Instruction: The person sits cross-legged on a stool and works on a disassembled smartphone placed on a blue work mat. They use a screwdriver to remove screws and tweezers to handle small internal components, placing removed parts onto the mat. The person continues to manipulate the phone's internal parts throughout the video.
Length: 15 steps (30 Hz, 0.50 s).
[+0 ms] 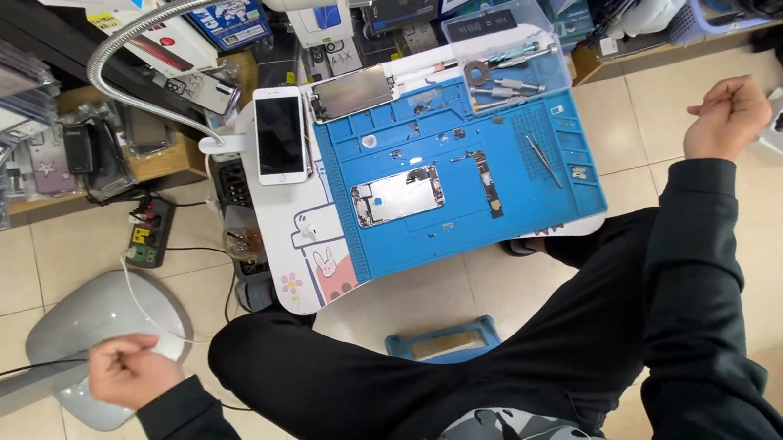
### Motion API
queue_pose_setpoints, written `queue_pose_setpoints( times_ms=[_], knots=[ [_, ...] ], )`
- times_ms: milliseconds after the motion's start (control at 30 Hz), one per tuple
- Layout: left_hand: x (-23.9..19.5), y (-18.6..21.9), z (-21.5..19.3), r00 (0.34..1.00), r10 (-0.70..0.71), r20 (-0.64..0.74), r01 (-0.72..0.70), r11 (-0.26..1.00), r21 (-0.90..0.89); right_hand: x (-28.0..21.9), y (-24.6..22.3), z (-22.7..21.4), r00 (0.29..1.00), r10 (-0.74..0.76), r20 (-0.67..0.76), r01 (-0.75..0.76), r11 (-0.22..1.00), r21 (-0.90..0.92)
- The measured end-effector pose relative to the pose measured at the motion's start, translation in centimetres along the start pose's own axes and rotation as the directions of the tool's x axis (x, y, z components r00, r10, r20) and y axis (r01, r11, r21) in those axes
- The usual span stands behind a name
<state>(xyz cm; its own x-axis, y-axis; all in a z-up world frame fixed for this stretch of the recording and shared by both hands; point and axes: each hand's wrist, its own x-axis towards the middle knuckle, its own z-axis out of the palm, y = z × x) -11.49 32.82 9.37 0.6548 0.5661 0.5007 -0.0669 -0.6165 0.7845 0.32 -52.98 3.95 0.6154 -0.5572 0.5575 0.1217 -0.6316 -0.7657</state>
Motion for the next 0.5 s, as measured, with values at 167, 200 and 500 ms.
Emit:
queue_pose_setpoints(
  times_ms=[167,200,500],
  knots=[
    [-3.2,-4.1,2.2,0.979,-0.124,-0.162,0.120,0.992,-0.034,-3.2,4.5,0.0,0.951,0.292,0.103,-0.302,0.949,0.090],
    [-3.8,-3.0,3.0,0.947,-0.309,-0.088,0.299,0.948,-0.104,-4.0,4.9,-0.1,0.858,0.466,0.217,-0.496,0.862,0.109],
    [-2.5,0.5,4.3,0.985,-0.138,0.103,0.109,0.962,0.251,-4.4,-8.2,-1.4,0.849,0.523,-0.073,-0.509,0.847,0.153]
  ],
)
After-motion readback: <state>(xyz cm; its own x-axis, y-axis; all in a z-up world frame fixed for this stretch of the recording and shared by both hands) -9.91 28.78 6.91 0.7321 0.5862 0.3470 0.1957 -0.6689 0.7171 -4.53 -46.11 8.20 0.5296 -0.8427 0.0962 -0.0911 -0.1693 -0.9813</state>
